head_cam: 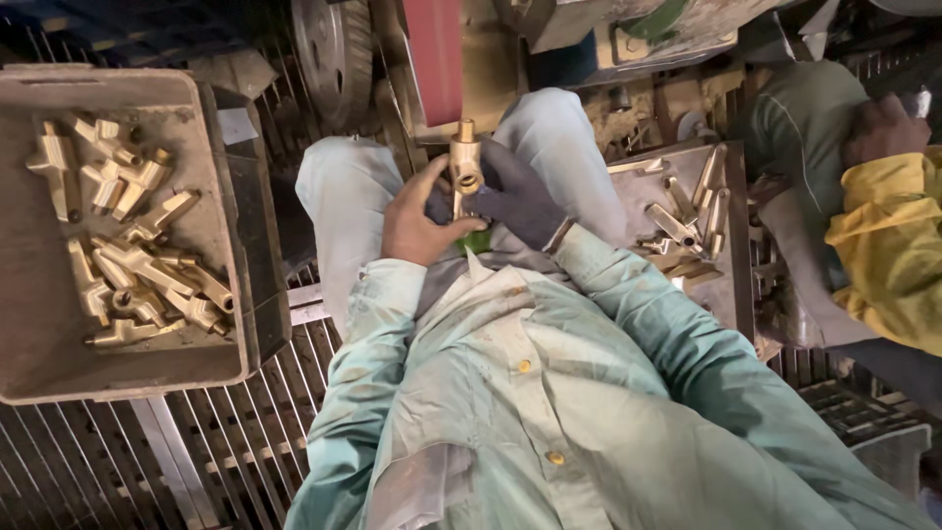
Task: The person sits on the floor and uses a belt grinder to smooth and shape small brass-colored metal parts. They pick up each part from a bin, press it against the moving belt, rotate it to grind different edges, and then place the finished part on a nearby metal tray.
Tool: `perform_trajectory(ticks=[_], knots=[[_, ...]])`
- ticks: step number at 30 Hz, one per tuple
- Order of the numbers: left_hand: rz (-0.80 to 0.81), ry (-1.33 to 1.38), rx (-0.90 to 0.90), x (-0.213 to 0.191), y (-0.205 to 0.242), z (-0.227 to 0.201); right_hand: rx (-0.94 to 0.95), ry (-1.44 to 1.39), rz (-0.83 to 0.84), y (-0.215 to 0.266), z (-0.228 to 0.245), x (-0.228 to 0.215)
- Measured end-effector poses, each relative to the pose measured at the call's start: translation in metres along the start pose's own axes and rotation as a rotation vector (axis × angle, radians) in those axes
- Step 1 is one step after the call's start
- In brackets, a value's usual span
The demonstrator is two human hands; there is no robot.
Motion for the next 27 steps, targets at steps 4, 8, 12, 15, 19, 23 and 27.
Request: perform_trajectory(ticks=[4, 8, 12, 15, 19, 23, 27], knots=[[0.011, -0.15, 0.049, 0.009, -0.009, -0.009, -0.01, 0.311, -0.164, -0.002, 0.004, -0.012], [0.011, -0.085, 0.025, 0.012, -0.011, 0.005, 0.046, 0.558, -0.178, 0.001, 0.001, -0.022], [0.059, 0.136, 0.047, 0.017, -0.013, 0.024, -0.066, 0.063, -0.185, 0.001, -0.004, -0.038], [0.108, 0.126, 0.09, 0.028, -0.015, 0.032, -0.13, 0.121, -0.149, -0.006, -0.004, -0.052], [0.162, 0.245, -0.032, 0.04, -0.019, 0.05, -0.159, 0.201, -0.144, -0.018, -0.007, -0.061], [0.195, 0.443, -0.394, 0.059, -0.019, 0.081, -0.145, 0.195, -0.183, -0.031, -0.01, -0.07], [0.172, 0.558, -0.553, 0.071, -0.021, 0.095, -0.139, 0.249, -0.197, -0.049, -0.01, -0.073]])
Point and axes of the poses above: each hand's wrist, its own y-axis away from the middle knuckle, its own x-axis out of the palm, z = x × y, the point moved 10 cm from there along -y, towards the middle knuckle, and after that the axes turned 5 degrees about -y, right-handed, at the moved point
